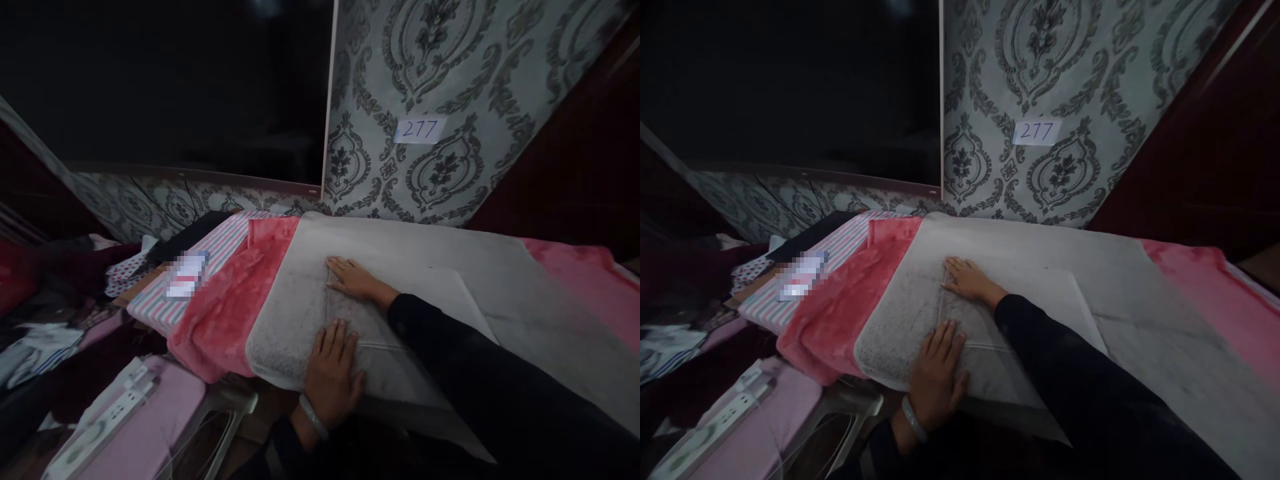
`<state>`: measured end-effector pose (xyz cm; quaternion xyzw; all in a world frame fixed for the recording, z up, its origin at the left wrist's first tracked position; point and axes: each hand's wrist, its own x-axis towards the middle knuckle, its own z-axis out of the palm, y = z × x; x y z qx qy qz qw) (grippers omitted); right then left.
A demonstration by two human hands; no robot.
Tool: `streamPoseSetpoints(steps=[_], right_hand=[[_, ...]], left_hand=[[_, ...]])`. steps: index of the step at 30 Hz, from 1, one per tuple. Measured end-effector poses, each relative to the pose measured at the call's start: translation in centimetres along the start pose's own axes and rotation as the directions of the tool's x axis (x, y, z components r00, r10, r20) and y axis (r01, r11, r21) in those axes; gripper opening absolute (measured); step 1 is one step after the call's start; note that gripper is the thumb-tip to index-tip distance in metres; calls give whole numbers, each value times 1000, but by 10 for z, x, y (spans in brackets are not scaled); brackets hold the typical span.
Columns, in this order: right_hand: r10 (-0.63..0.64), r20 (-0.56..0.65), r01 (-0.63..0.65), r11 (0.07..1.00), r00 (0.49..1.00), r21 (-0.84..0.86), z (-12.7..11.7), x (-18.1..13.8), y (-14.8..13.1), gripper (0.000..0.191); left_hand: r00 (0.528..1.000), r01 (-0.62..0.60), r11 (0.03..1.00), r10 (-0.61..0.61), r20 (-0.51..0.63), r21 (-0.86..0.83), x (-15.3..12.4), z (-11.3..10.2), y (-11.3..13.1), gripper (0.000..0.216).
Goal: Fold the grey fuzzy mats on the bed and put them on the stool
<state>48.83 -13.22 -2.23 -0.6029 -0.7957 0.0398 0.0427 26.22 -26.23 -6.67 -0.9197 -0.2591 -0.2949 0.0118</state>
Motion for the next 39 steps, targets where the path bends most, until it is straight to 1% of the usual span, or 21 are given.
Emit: streamPoseSetpoints(steps=[3, 8, 12, 14, 16, 18, 20, 22, 24, 27, 30, 32, 34, 36, 38, 39], right_hand=[[59, 23, -60, 998, 998, 29, 1, 13, 9, 75], [121, -2, -121, 991, 993, 52, 3, 20, 13, 71], [198, 5, -198, 980, 980, 27, -4, 17, 2, 69], [247, -30, -247, 969, 969, 2, -8, 11, -7, 69], [260, -76, -263, 965, 963, -21, -8, -2, -16, 71], [240, -105, -245, 969, 965, -42, -5, -22, -25, 71], [227, -117, -236, 970, 967, -66, -1, -49, -30, 69], [252, -130, -264, 960, 959, -89, 4, -82, -31, 67], [305, -148, -321, 942, 941, -100, 7, -117, -25, 65], [412, -184, -431, 900, 892, -73, 12, -173, -5, 64], [508, -263, -527, 850, 820, -5, 20, -229, 19, 64], [543, -322, -560, 827, 776, 46, 28, -263, 32, 63], [567, -367, -572, 813, 737, 106, 38, -292, 39, 61], [572, -408, -551, 815, 712, 180, 46, -312, 41, 59], [553, -445, -494, 832, 704, 253, 50, -325, 40, 57], [540, -453, -460, 842, 710, 282, 50, -330, 39, 56]], left_hand=[[1000, 2, 1000, -2, -23, -20, 0, 0, 1, 61], [999, 16, 999, -18, -43, -45, 1, 1, 0, 59], [999, 9, 1000, -10, -50, -24, 2, 0, 0, 56], [999, 4, 1000, -5, -52, -21, 3, 0, -1, 55], [999, 8, 1000, -9, -53, -19, 3, 2, -2, 55], [999, 13, 1000, -13, -51, -13, 3, 4, -4, 55], [999, 10, 1000, -10, -45, -9, 3, 6, -4, 54], [999, 9, 1000, -9, -36, -11, 3, 6, -4, 54], [1000, 22, 999, -23, -19, -28, 4, 5, -4, 53], [998, 56, 993, -53, 34, -100, 8, -4, -7, 51], [992, 79, 972, -54, 117, -221, 16, -16, -17, 50], [986, 80, 957, -36, 161, -278, 20, -22, -26, 51], [984, 86, 954, -35, 177, -288, 21, -25, -36, 53], [981, 108, 954, -57, 185, -281, 20, -28, -44, 53], [975, 126, 946, -63, 212, -298, 17, -30, -52, 51], [971, 123, 941, -48, 236, -315, 16, -32, -56, 52]])
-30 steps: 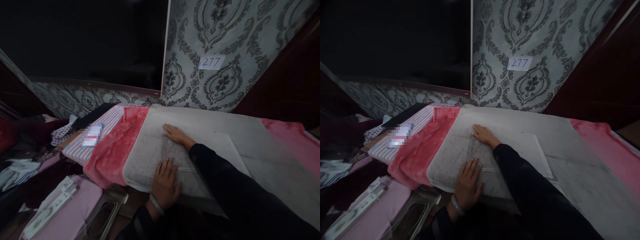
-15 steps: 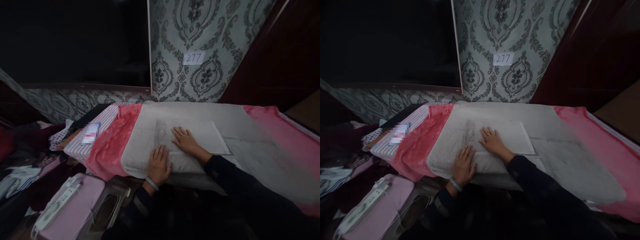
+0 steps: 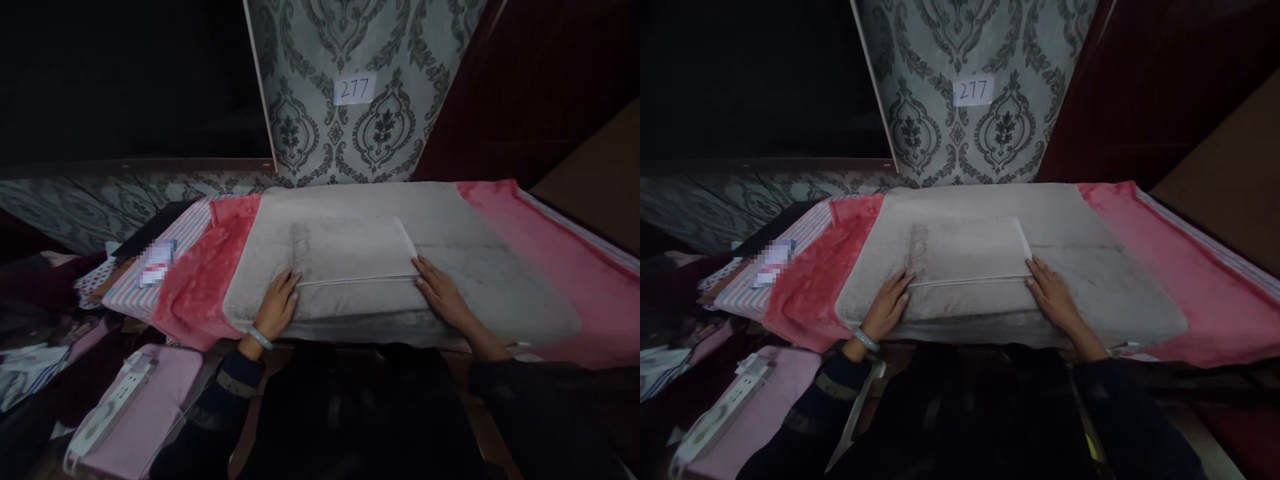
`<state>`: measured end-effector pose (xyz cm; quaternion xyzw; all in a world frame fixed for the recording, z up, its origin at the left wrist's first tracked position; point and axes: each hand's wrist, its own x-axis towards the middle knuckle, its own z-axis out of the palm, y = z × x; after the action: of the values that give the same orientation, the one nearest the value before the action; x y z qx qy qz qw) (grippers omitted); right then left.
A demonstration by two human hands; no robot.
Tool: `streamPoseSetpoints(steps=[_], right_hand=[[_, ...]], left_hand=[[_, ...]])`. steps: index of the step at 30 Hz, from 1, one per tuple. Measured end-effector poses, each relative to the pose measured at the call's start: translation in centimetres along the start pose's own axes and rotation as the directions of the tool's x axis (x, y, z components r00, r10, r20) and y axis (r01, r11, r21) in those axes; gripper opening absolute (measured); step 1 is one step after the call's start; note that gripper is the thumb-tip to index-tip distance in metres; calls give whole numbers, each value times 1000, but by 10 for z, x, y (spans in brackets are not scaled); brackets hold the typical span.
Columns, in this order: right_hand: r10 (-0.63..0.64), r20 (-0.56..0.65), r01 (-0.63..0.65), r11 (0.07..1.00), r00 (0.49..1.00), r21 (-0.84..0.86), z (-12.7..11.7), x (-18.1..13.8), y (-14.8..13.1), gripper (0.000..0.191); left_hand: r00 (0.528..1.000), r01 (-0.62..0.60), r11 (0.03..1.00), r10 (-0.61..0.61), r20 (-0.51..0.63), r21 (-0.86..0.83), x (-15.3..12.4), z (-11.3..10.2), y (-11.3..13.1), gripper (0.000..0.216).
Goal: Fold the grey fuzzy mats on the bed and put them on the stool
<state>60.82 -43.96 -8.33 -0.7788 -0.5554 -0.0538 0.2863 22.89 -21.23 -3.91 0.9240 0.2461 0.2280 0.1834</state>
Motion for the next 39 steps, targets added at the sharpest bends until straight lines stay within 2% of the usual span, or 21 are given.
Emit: streamPoseSetpoints(steps=[5, 9, 11, 13, 18, 24, 27, 29, 34, 39], right_hand=[[-102, 120, 86, 987, 988, 132, -23, -13, 6, 60], [-183, 255, 136, 972, 950, 190, -38, -14, 12, 77], [-186, 282, 136, 973, 941, 189, -41, -12, 12, 88], [-173, 266, 128, 975, 948, 180, -40, -9, 10, 92], [-169, 163, 143, 977, 972, 160, -40, -6, 7, 86], [-231, 74, 225, 971, 970, 80, -41, -7, 5, 84], [-252, 65, 247, 966, 966, 70, -42, -4, 2, 88], [-236, 77, 230, 970, 969, 83, -43, 0, 0, 89], [-125, 46, 117, 983, 991, 143, -44, 12, 5, 61], [-123, 18, 119, 982, 992, 144, -29, 18, 17, 64]], left_hand=[[988, -70, 997, 72, 135, -17, -3, -12, -14, 83], [975, -119, 992, 111, 193, 29, 3, -19, -19, 80], [965, -163, 986, 150, 216, 44, 8, -24, -19, 78], [952, -204, 978, 185, 244, 54, 13, -30, -19, 79], [910, -257, 964, 217, 352, 69, 26, -41, -20, 83], [893, -290, 949, 220, 392, 127, 27, -43, -20, 93], [904, -273, 945, 188, 383, 182, 23, -41, -17, 100], [913, -273, 945, 194, 360, 182, 21, -39, -16, 97], [928, -279, 953, 237, 288, 116, 22, -33, -21, 71], [938, -274, 938, 213, 272, 210, 27, -29, -19, 84]])
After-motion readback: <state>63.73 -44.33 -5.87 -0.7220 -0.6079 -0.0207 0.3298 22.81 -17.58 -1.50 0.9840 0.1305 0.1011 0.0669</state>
